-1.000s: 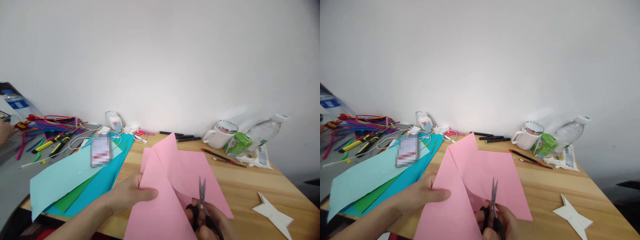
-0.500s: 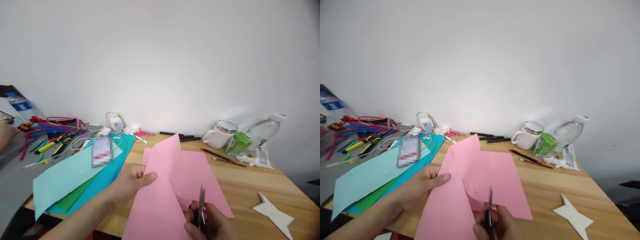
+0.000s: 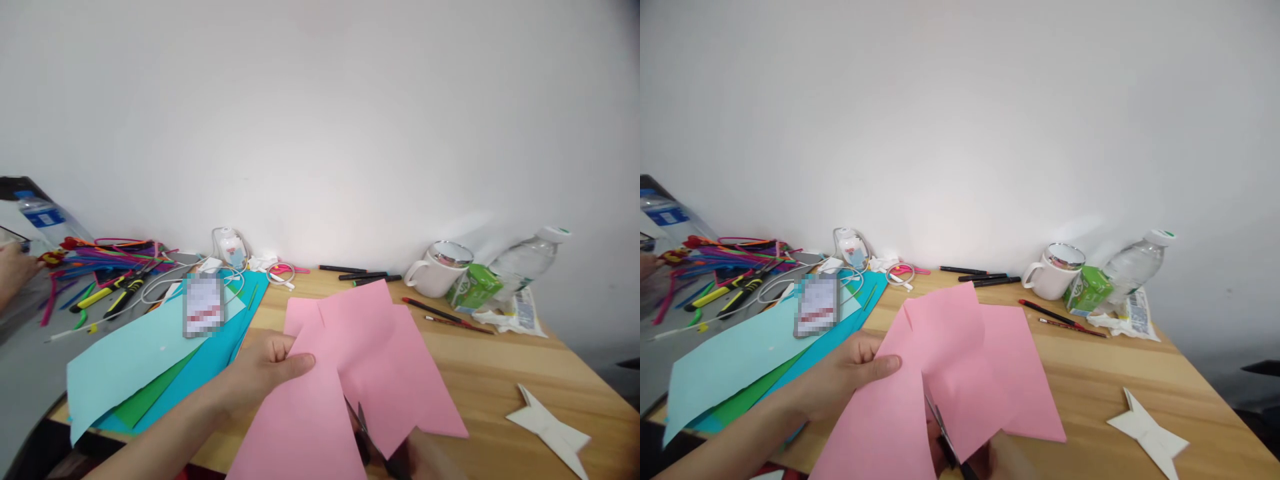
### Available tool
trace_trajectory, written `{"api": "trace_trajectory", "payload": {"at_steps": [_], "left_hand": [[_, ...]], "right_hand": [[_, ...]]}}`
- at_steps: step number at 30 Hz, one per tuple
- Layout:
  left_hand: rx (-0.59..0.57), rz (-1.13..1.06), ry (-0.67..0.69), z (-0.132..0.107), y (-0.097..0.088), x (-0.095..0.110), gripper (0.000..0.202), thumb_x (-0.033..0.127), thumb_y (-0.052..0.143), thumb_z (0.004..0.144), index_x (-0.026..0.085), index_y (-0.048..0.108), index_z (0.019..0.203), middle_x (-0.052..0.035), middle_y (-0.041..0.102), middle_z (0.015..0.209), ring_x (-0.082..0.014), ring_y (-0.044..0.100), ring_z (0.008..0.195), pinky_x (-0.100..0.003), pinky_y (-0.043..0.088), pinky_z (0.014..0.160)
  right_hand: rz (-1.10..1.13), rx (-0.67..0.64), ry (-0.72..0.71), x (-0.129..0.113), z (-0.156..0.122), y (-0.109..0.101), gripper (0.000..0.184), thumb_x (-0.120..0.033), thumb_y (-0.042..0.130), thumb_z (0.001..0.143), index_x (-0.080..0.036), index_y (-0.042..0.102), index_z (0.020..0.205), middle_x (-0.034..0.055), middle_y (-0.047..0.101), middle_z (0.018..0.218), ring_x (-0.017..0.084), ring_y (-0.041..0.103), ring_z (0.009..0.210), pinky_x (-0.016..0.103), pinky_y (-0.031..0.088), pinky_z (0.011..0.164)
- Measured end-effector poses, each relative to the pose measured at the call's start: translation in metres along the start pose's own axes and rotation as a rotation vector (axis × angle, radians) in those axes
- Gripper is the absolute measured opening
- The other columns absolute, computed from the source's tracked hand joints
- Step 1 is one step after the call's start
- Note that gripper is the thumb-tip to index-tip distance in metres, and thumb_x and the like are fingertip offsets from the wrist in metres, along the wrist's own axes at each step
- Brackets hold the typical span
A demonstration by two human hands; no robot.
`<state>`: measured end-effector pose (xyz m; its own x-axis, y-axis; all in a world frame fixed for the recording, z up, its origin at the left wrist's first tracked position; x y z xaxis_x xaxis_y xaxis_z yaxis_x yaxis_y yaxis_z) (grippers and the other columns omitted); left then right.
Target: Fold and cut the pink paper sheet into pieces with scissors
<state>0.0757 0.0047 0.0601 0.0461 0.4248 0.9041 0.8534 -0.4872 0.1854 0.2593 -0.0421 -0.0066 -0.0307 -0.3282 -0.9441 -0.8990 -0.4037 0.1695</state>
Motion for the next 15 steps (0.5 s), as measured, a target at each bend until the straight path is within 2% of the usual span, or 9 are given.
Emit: {"api": "trace_trajectory", "payload": {"at_steps": [4, 8, 12, 15], "left_hand": [[-0.005, -0.113, -0.032, 0.002, 0.0, -0.002, 0.03, 0.039, 0.067, 0.072, 0.01, 0.069, 0.078, -0.0099, 0.071, 0.078, -0.0197, 0.065, 0.069, -0.029, 0.048, 0.063], [0.002, -0.234, -0.055, 0.002, 0.0, -0.001, 0.028, 0.034, 0.071, 0.069, 0.009, 0.07, 0.08, -0.0114, 0.072, 0.079, -0.0187, 0.065, 0.068, -0.029, 0.049, 0.066], [0.013, -0.208, -0.065, 0.001, 0.001, -0.004, 0.03, 0.038, 0.072, 0.068, 0.009, 0.069, 0.077, -0.0098, 0.071, 0.077, -0.0169, 0.063, 0.065, -0.027, 0.047, 0.061], [0.027, -0.158, -0.056, 0.001, 0.002, -0.004, 0.033, 0.041, 0.069, 0.069, 0.01, 0.068, 0.076, -0.008, 0.069, 0.075, -0.0148, 0.061, 0.063, -0.025, 0.044, 0.058]], "right_hand": [[0.057, -0.078, -0.027, -0.005, 0.004, 0.014, 0.04, -0.042, 0.074, 0.062, -0.021, 0.067, 0.095, 0.008, 0.07, 0.087, 0.03, 0.062, 0.09, 0.04, 0.049, 0.079], [0.139, -0.128, -0.042, -0.011, 0.008, 0.031, 0.045, -0.041, 0.074, 0.063, -0.021, 0.066, 0.102, 0.0073, 0.07, 0.09, 0.032, 0.06, 0.095, 0.04, 0.047, 0.082], [0.14, -0.097, -0.073, -0.018, 0.014, 0.044, 0.051, -0.036, 0.078, 0.059, -0.021, 0.066, 0.106, 0.008, 0.069, 0.095, 0.033, 0.057, 0.102, 0.041, 0.044, 0.088], [0.188, -0.106, -0.124, -0.022, 0.019, 0.049, 0.058, -0.036, 0.081, 0.054, -0.021, 0.065, 0.108, 0.0098, 0.068, 0.101, 0.033, 0.057, 0.104, 0.039, 0.045, 0.086]]}}
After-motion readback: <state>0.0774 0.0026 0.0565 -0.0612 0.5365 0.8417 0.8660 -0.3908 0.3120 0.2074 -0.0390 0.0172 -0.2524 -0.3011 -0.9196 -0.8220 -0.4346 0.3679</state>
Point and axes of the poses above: each hand's wrist, its own z-axis towards the middle knuckle, its own y-axis out of the palm, x = y × z, the point moved 5 cm from there along z, towards the middle knuckle
